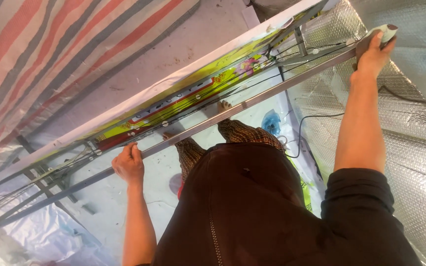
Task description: Installing a white plastic strip into a metal frame by pressing it into a channel and smoothing it with a tool.
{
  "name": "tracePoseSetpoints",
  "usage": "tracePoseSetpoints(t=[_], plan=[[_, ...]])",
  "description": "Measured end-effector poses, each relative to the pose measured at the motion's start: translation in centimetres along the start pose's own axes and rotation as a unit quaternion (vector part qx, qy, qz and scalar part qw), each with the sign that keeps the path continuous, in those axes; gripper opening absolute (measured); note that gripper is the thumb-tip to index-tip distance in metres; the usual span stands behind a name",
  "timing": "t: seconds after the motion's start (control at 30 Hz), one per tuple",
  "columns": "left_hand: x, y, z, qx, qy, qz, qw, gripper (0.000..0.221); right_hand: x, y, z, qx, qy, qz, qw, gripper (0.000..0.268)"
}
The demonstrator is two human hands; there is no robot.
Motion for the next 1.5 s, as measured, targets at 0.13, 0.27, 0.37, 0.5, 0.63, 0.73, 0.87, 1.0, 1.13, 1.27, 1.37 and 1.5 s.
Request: tracePoseSetpoints(t=[0.13,0.27,0.37,0.5,0.63,0.73,0.87,1.0,1.13,1.27,1.37,1.5], plan=[[-0.3,0.1,0.2,-0.009,0.004,-0.017,1.0,0.028,-1.6,-0.8,-0.7,-0.002,0.048,-0.084,0.995,0.054],[0.0,0.2,-0.1,0.002,0.002,-0.013,1.0,0.028,-2.2,-1.9,-1.7,0.104,0.187,-0.149,0.965,0.074],[0.5,0.0,-0.3,-0.005,0.008,-0.026,1.0,0.029,-3.2,-0.8,-2.0,0.171,0.299,-0.199,0.917,0.086],[-0.2,0.2,0.1,0.018,-0.001,-0.023,1.0,0.028,-5.1,2.5,-1.7,0.168,0.326,-0.255,0.895,0.089],[0.2,0.2,0.0,0.03,-0.004,-0.002,1.0,0.027,-4.9,3.4,-1.7,0.137,0.352,-0.333,0.864,0.074],[-0.1,0.2,0.2,0.022,-0.006,-0.03,0.999,0.03,-7.4,7.8,-1.1,0.114,0.365,-0.431,0.817,0.046],[0.1,0.2,0.1,0.046,-0.008,-0.009,0.999,0.028,-9.8,13.0,0.0,0.026,0.446,-0.377,0.812,0.045],[0.3,0.2,0.0,0.058,-0.007,0.001,0.998,0.027,-10.9,19.0,1.1,-0.088,0.44,-0.423,0.787,0.047],[0.0,0.4,0.1,0.073,-0.026,0.005,0.997,0.027,-9.0,18.0,0.7,-0.066,0.335,-0.559,0.755,0.065],[0.0,0.4,0.2,0.078,-0.023,0.004,0.997,0.026,-8.8,16.5,0.3,-0.067,0.338,-0.525,0.778,0.05],[0.2,0.3,0.1,0.081,-0.025,0.01,0.996,0.027,-9.6,16.2,0.5,-0.064,0.36,-0.487,0.793,0.035],[-0.2,0.4,0.4,0.083,-0.036,0.014,0.996,0.026,-9.7,13.8,0.5,-0.064,0.383,-0.352,0.851,0.031]])
Point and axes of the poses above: each hand's wrist, its own y-axis away from the middle knuckle, its own z-axis out of the palm, x = y × z, the point moved 7 cm from there along -y, towards the middle knuckle, and after that the axes turned 3 degrees about y, right-handed, at the moved point
